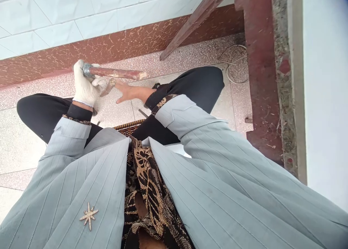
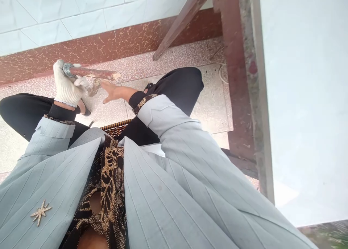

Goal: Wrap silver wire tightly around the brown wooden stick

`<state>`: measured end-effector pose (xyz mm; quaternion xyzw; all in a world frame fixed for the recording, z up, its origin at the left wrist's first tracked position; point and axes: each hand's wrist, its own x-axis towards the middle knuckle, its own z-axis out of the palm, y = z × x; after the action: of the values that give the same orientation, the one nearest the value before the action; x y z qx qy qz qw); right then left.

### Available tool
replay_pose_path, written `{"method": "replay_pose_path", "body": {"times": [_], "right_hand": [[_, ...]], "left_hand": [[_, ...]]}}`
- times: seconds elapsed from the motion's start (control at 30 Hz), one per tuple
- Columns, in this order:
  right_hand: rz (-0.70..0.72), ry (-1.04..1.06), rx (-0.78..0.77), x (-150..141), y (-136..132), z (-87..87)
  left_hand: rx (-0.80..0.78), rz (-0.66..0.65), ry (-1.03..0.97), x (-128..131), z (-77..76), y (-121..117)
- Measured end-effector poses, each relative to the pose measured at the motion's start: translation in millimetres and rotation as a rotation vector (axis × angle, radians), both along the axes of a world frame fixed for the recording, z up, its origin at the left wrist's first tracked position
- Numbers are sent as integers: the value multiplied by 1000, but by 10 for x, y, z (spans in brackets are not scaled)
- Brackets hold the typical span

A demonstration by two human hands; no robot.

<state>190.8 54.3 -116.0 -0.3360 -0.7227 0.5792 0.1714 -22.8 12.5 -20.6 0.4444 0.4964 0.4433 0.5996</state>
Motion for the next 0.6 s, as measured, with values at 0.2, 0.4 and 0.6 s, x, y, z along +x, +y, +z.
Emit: {"method": "replay_pose_path", "body": {"times": [0.2,0.4,0.6], "right_hand": [[87,29,-41,-360,-147,114],[-125,123,-280,-258,-82,465],[-501,198,-556,-65,115,683]], "left_hand": [[91,3,60,46,118,-87],[100,346,-171,-87,153,-99],[-93,490,-263,-165,-227,-24]]}}
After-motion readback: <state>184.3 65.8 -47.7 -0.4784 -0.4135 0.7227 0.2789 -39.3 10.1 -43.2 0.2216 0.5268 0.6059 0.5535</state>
